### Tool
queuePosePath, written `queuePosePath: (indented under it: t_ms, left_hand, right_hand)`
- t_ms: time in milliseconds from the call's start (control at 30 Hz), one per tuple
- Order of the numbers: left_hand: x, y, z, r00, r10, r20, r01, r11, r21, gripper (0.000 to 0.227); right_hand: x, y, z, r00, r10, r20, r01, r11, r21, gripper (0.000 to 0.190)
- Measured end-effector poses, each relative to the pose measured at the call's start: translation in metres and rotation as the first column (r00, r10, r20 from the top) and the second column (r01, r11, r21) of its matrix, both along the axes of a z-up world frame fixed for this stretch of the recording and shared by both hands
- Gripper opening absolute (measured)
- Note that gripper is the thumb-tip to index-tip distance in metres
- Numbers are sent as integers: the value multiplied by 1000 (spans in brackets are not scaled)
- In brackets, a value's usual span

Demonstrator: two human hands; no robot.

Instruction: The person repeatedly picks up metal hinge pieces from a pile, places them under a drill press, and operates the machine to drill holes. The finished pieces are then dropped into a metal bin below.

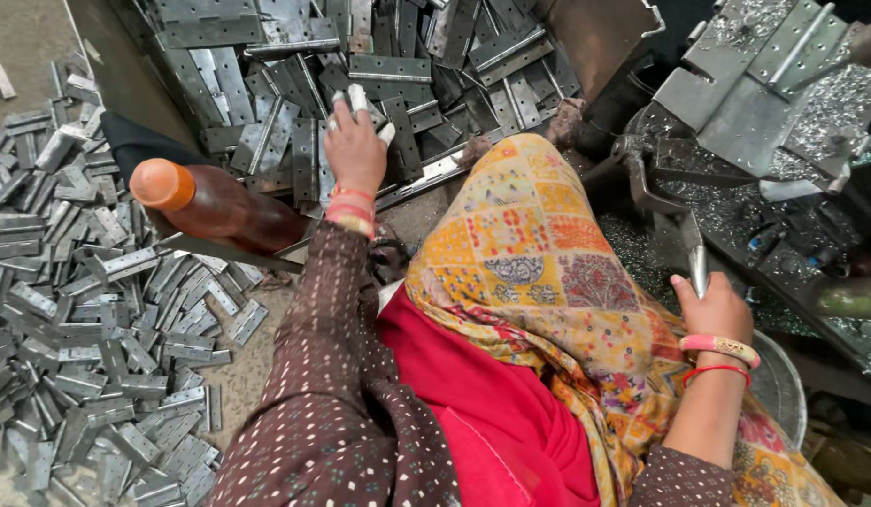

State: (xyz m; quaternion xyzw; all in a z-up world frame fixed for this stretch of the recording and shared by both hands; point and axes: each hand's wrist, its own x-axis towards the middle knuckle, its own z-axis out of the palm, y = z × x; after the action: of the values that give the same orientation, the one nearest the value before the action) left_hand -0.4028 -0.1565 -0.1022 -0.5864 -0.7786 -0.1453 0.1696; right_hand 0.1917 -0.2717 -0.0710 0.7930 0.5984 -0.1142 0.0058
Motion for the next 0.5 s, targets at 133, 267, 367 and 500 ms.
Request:
queuePosePath:
  t_ms: [133, 267, 367, 500]
  left_hand:
    - [-3, 30, -28, 992, -6, -122, -1, 998, -57, 58]
    - [-13, 34, -37, 973, 29, -227, -35, 999, -22, 42]
    - [-32, 26, -19, 993, 121, 5, -121, 993, 8, 31]
    - [-57, 3, 43, 934, 186, 306, -200, 980, 15, 33]
  right_hand:
    - [-5, 0, 7, 999, -43, -29, 43, 999, 1, 57]
    - [-12, -2, 11, 997, -60, -50, 61, 998, 11, 56]
    - [-12, -2, 14, 997, -51, -64, 52, 999, 15, 54]
    - [-14, -1, 11, 996, -33, -83, 35, 999, 30, 55]
